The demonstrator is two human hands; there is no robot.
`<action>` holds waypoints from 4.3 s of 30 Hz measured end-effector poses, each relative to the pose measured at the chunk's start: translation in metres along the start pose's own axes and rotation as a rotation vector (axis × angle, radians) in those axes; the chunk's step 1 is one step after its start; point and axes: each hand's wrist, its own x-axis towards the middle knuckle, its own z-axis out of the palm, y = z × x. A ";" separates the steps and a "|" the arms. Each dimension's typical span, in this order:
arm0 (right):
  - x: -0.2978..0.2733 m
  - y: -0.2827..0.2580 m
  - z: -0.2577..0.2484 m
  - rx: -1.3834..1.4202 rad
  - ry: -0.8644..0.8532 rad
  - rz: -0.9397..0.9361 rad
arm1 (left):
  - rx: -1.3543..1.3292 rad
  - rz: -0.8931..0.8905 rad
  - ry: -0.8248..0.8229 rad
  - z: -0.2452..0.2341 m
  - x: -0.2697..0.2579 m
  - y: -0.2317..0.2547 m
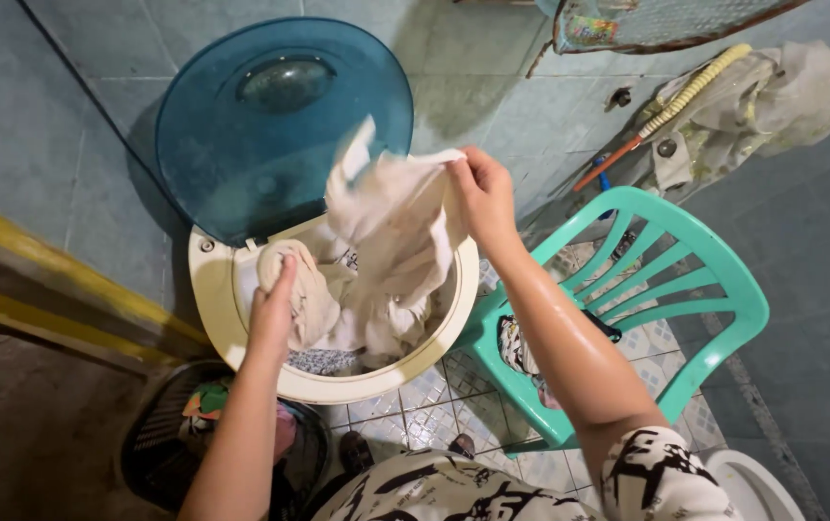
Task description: Transfer clothes from a chair to a small top-loading washing machine, start the cycle, and then sort more clothes from a basket into the machine.
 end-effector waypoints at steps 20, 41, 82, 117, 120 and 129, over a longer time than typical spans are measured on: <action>-0.077 0.125 0.038 0.049 -0.024 0.454 | -0.298 0.087 -0.240 -0.015 0.004 0.004; -0.026 0.036 -0.040 -0.393 -0.565 0.557 | 0.374 0.348 0.047 -0.101 0.084 -0.055; -0.297 0.491 -0.228 -1.058 0.092 1.059 | 0.994 -0.211 -0.838 0.296 -0.011 -0.379; -0.202 0.114 -0.239 0.400 -0.125 0.349 | -0.148 -0.146 -0.265 0.319 -0.079 -0.170; -0.114 -0.012 -0.212 -0.328 -0.572 0.735 | -0.155 0.159 -0.238 0.263 -0.075 -0.135; -0.015 0.003 -0.070 -0.474 -0.193 -0.334 | 0.356 0.451 0.200 0.140 -0.065 -0.044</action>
